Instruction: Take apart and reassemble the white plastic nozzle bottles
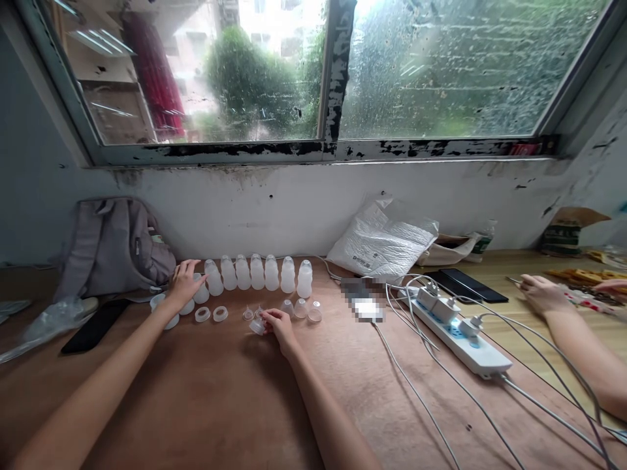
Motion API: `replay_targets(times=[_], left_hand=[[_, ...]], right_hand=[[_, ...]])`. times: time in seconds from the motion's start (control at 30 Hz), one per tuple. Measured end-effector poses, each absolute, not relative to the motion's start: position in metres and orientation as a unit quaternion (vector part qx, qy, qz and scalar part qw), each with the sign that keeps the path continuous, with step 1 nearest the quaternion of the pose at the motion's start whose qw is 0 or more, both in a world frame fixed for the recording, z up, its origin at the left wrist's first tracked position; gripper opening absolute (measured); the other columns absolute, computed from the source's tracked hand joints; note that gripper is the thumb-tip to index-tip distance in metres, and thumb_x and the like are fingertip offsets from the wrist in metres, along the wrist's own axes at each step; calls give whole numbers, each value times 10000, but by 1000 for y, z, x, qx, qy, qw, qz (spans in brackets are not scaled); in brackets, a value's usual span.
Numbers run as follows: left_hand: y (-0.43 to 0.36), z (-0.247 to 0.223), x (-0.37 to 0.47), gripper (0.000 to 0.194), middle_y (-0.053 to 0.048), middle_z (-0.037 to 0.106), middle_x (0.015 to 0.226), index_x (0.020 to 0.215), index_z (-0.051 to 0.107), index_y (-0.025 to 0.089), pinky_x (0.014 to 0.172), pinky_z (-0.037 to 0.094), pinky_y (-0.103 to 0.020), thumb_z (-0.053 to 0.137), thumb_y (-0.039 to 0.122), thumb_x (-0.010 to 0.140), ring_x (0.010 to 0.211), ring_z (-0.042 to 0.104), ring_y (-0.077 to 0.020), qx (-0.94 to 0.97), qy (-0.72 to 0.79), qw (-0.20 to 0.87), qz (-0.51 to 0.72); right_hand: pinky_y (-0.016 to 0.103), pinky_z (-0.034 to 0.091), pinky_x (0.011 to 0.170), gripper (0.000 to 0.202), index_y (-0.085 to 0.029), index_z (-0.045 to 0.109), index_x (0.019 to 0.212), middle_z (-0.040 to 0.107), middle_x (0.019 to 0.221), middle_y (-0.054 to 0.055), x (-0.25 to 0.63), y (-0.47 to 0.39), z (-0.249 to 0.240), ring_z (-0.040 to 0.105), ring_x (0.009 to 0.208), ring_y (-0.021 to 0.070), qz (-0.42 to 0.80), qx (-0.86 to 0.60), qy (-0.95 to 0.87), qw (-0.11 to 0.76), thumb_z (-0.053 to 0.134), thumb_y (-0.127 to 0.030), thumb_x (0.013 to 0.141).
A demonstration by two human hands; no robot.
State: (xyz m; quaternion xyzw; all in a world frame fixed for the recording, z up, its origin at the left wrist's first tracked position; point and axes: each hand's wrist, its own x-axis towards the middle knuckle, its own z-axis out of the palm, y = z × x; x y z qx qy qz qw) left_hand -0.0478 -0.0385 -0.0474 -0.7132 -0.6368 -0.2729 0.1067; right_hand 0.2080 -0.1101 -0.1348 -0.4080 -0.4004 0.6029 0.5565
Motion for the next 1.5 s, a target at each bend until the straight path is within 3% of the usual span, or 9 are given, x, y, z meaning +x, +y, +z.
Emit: replay_targets(times=[0.13,0.27,0.47,0.73,1.03,1.3,1.5], left_hand=[[-80,-74,1,291,-79,537,1034,1035,496,186,893,357,-339,400,360,822,1002,481,-217,-773,-510,-4,-377],[-112,-113,44,460,-79,534,1074,1092,481,217,886,360,-395,591,411,690,1005,478,-258,-806,-449,-119,-368],[-120,-138,52,339,-61,557,1034,1067,490,248,834,411,-372,544,295,735,959,527,-234,-785,-424,-231,-388],[-120,-147,36,434,-71,570,1057,1125,450,237,858,405,-387,569,239,708,985,521,-232,-806,-438,-156,-367],[-121,-146,40,366,-61,584,1063,1110,480,211,868,402,-385,535,243,750,985,520,-219,-820,-448,-116,-338],[-122,-146,38,359,-57,583,1061,1102,494,211,876,406,-376,543,274,751,993,522,-212,-816,-454,-114,-339],[-119,-144,34,364,-54,567,1082,1106,492,218,892,390,-369,544,252,748,1013,505,-206,-820,-453,-107,-332]], right_hand=[[261,447,521,224,-171,651,671,575,617,10,204,-112,-133,500,559,121,589,-408,-393,577,696,-365,568],[271,463,582,254,-171,652,725,602,703,26,201,-115,-133,529,625,132,579,-398,-404,586,688,-381,587],[263,436,536,220,-192,649,764,610,714,30,194,-114,-141,532,622,150,517,-422,-499,553,646,-380,648],[248,405,557,191,-196,628,742,598,649,10,181,-112,-154,515,600,143,422,-440,-591,529,608,-378,687],[235,376,543,190,-170,534,636,531,596,-10,180,-117,-150,476,576,130,315,-496,-626,514,519,-328,739],[260,431,629,112,-163,594,732,603,684,18,181,-114,-154,543,654,148,338,-483,-625,511,518,-245,722],[260,457,649,172,-162,602,824,629,776,30,181,-114,-152,563,680,142,372,-467,-614,516,494,-177,692]])
